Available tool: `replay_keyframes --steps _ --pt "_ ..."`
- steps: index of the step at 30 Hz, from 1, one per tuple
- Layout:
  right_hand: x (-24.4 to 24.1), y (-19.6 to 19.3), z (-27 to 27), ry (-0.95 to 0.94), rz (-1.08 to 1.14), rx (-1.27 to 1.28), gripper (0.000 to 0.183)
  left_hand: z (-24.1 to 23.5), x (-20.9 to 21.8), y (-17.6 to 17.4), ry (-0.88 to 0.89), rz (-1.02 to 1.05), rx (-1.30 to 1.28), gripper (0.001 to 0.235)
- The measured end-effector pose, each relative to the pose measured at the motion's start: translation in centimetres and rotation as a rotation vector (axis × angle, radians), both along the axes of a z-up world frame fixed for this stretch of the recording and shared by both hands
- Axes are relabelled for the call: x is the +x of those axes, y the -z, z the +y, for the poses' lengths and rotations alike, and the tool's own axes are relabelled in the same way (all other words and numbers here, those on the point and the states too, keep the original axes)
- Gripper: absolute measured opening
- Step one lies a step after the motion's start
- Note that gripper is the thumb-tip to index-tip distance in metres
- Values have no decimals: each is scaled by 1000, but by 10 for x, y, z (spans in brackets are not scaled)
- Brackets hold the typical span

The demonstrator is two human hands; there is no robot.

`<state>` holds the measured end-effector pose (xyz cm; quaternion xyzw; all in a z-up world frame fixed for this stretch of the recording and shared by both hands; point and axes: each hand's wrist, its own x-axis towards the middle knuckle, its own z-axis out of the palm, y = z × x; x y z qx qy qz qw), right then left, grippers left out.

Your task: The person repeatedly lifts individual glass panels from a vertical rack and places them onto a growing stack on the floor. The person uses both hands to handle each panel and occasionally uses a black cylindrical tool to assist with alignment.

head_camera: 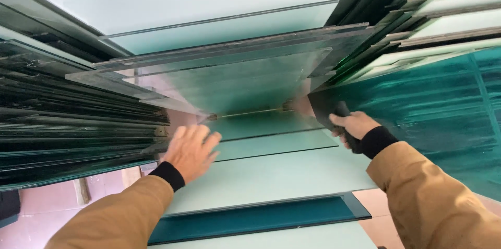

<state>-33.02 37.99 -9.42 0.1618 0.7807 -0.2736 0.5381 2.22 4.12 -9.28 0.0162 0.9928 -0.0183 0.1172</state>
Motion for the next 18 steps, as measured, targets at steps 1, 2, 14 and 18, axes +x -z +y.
replay_keyframes --steps 1,2,14,18 --pt "-3 -12 0 -35 82 27 38 5 -10 -10 110 132 118 48" --pt "-4 -11 7 -33 82 27 38 14 -11 -4 112 132 118 48" --pt "49 -166 50 -646 624 160 46 101 -56 24 -4 -38 245 14" --pt "74 -214 52 -313 609 342 48 90 -59 22 -52 -42 447 21"
